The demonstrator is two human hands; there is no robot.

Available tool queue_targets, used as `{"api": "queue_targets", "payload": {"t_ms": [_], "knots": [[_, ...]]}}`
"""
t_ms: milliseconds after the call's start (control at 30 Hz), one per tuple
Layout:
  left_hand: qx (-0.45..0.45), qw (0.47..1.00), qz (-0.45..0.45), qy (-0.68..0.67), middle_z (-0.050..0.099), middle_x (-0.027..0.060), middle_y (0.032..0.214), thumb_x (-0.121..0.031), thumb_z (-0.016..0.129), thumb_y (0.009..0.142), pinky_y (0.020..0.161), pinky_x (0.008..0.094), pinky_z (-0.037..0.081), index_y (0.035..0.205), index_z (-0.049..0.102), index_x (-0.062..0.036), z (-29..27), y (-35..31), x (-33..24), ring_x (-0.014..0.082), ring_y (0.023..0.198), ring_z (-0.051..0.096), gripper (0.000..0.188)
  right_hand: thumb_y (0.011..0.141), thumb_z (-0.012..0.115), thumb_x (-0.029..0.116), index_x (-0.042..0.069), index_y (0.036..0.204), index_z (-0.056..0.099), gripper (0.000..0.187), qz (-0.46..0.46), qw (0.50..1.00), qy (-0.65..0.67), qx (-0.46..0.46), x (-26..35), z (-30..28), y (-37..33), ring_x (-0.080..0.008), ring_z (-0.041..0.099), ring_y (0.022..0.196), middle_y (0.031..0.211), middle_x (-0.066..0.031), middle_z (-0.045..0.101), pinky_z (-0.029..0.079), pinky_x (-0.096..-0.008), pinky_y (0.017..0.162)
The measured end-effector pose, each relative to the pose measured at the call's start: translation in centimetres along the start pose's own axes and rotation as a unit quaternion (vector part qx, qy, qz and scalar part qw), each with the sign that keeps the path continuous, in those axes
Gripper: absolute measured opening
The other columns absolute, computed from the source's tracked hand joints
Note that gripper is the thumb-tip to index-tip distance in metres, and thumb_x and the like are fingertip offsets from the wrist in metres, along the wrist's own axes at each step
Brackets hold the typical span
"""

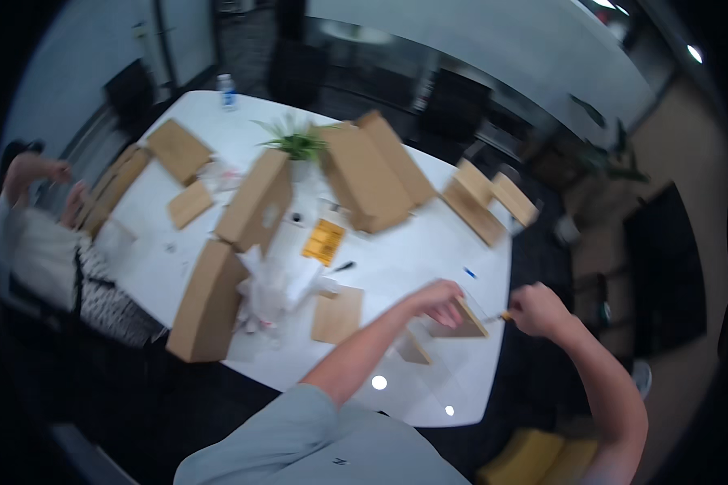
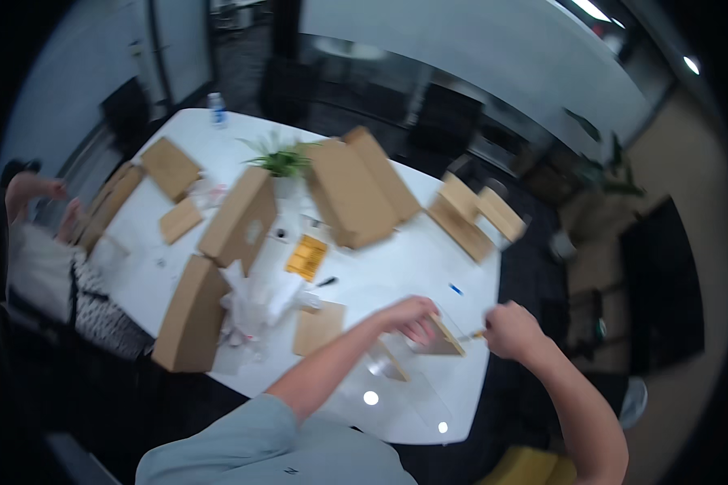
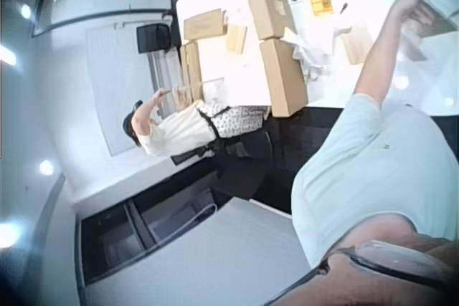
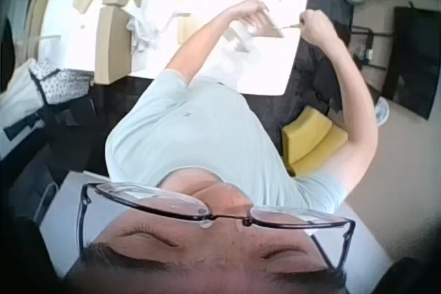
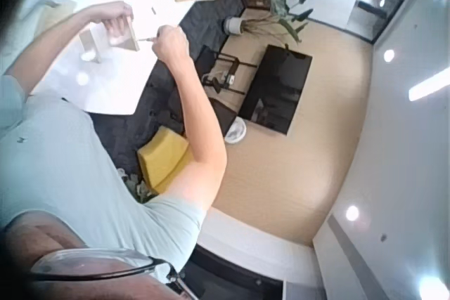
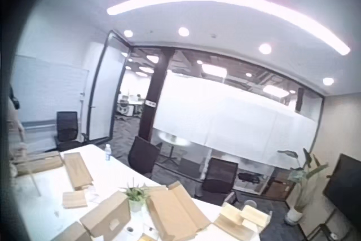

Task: The person assembles a small wooden shelving unit by hand, using a screwdriver to fasten wooden panels together. They align pieces, insert screws, and tighten them to form a multi-tiered structure on a white table.

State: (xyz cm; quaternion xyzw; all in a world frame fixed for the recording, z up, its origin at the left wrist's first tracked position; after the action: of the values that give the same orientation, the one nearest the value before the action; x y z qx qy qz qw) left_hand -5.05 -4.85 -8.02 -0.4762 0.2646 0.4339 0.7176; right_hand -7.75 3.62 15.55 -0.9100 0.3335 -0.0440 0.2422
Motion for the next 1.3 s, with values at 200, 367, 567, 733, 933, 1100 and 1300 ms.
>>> {"api": "queue_targets", "payload": {"t_ms": [200, 367, 567, 733, 933, 1100, 1300], "knots": [[0.038, 0.999, 0.019, 0.016, 0.074, 0.0301, 0.093, -0.027, 0.045, 0.103, 0.052, 0.0344, 0.062, 0.136, 0.052, -0.0027, 3.4, 1.1, 1.0, 0.0312, 0.068, 0.077, 0.042, 0.083, 0.076, 0.008, 0.002, 0.085, 0.080, 0.008, 0.023, 0.998, -0.022, -0.046, -1.5, 0.9, -2.6, -0.0356, 0.074, 0.077, 0.080, -0.0182, 0.075, 0.061, -0.0417, 0.077], [0.031, 0.999, 0.006, 0.021, 0.074, 0.0296, 0.096, -0.028, 0.043, 0.106, 0.053, 0.0346, 0.062, 0.135, 0.052, -0.0024, 2.8, 2.2, 1.0, 0.0307, 0.070, 0.077, 0.040, 0.084, 0.078, 0.013, 0.005, 0.100, 0.072, 0.018, -0.097, 0.980, -0.161, -0.057, -0.1, 1.7, -3.1, -0.0330, 0.073, 0.081, 0.087, -0.0142, 0.072, 0.059, -0.0433, 0.073], [0.002, 0.999, -0.016, 0.041, 0.076, 0.0231, 0.100, -0.034, 0.049, 0.106, 0.056, 0.0297, 0.063, 0.128, 0.059, -0.0066, 1.3, 1.5, -0.2, 0.0263, 0.074, 0.078, 0.037, 0.095, 0.064, 0.010, 0.010, 0.105, 0.072, 0.013, -0.262, 0.931, -0.231, -0.106, 1.9, 1.4, -3.8, -0.0276, 0.075, 0.086, 0.095, -0.0116, 0.070, 0.060, -0.0373, 0.069], [0.011, 0.997, -0.020, 0.070, 0.076, 0.0238, 0.103, -0.034, 0.040, 0.111, 0.057, 0.0284, 0.063, 0.133, 0.057, -0.0059, 2.5, 1.7, -1.0, 0.0258, 0.076, 0.078, 0.039, 0.092, 0.070, 0.014, 0.005, 0.101, 0.075, 0.014, -0.077, 0.989, -0.124, 0.006, -2.9, 1.8, -2.0, -0.0292, 0.075, 0.087, 0.089, -0.0158, 0.075, 0.059, -0.0407, 0.074], [0.017, 0.996, -0.021, 0.088, 0.075, 0.0245, 0.103, -0.031, 0.036, 0.113, 0.057, 0.0277, 0.063, 0.134, 0.056, -0.0050, 3.6, 1.0, -1.3, 0.0266, 0.079, 0.078, 0.039, 0.092, 0.070, 0.017, -0.001, 0.102, 0.079, 0.023, 0.108, 0.988, 0.096, 0.048, -8.3, 3.3, -1.7, -0.0330, 0.075, 0.091, 0.097, -0.0199, 0.077, 0.060, -0.0385, 0.081], [0.010, 0.997, -0.026, 0.066, 0.075, 0.0248, 0.103, -0.030, 0.037, 0.112, 0.056, 0.0268, 0.063, 0.135, 0.055, -0.0048, 2.7, 1.3, -0.7, 0.0263, 0.078, 0.078, 0.039, 0.094, 0.069, 0.018, 0.002, 0.106, 0.075, 0.020, -0.042, 0.994, -0.098, -0.024, -3.8, 2.1, -2.8, -0.0313, 0.074, 0.088, 0.095, -0.0162, 0.074, 0.059, -0.0427, 0.075], [0.012, 0.997, -0.023, 0.078, 0.075, 0.0246, 0.103, -0.030, 0.036, 0.113, 0.057, 0.0265, 0.064, 0.138, 0.054, -0.0036, 2.8, 1.3, -1.4, 0.0260, 0.078, 0.079, 0.041, 0.093, 0.068, 0.016, 0.007, 0.111, 0.072, 0.021, -0.197, 0.962, -0.174, -0.079, -2.3, 3.4, -4.2, -0.0303, 0.074, 0.088, 0.093, -0.0145, 0.072, 0.058, -0.0444, 0.070]]}}
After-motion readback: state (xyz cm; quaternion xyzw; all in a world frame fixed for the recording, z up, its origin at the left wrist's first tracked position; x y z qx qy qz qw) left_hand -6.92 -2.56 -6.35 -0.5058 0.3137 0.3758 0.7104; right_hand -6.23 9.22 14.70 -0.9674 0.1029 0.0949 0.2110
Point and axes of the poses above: each hand's wrist, its own y-axis towards the middle knuckle, its own z-axis out of the palm, x = y × z, the point moved 10 cm from there along y, towards the middle knuckle
